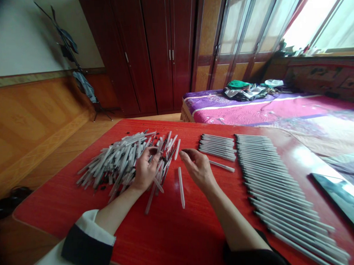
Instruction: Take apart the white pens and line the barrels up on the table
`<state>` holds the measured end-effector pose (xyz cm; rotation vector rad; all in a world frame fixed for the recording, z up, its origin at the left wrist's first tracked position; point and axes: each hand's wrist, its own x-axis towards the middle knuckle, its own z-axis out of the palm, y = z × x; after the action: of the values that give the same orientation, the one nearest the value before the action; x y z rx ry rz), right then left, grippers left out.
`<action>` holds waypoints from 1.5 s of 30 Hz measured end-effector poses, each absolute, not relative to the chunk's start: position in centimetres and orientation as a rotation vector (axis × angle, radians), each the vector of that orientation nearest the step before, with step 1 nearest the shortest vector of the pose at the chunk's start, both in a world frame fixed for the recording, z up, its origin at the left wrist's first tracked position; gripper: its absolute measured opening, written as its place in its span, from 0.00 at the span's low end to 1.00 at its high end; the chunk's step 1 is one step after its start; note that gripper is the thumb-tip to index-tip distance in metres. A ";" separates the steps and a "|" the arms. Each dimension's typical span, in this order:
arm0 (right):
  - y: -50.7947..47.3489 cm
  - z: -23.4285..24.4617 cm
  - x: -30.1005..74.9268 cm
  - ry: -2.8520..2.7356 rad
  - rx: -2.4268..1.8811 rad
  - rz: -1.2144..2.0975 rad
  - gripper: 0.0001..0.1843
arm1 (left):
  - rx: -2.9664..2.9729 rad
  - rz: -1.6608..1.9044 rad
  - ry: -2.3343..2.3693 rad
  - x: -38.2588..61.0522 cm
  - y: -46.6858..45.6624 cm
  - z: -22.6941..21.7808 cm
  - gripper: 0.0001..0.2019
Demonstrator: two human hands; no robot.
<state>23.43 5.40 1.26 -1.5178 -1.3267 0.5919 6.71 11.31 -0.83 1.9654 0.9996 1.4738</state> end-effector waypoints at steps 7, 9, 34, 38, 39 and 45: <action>5.6 0.4 22.1 -1.476 -1.873 0.935 0.22 | 1.498 1.822 1.030 5.8 12.9 -0.8 0.07; 6.3 0.6 21.5 -1.473 -1.834 0.943 0.22 | 1.439 1.862 1.030 5.7 13.3 -0.9 0.07; 15.3 1.2 16.9 -1.612 -1.945 0.445 0.08 | 1.740 1.718 1.181 5.4 13.1 -1.1 0.06; 11.2 1.9 19.9 -1.144 -1.393 0.937 0.11 | 2.055 1.524 1.136 5.7 12.2 -1.3 0.06; 9.9 2.0 20.7 -1.056 -1.296 0.981 0.12 | 2.138 1.483 1.118 5.8 12.0 -1.3 0.07; 4.9 1.4 23.5 -0.835 -1.096 0.884 0.13 | 2.504 1.252 1.008 6.4 10.6 -1.1 0.05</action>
<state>23.46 4.89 1.37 -1.0959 -0.8353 0.8838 6.36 10.63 -1.05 2.5043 1.0082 1.2524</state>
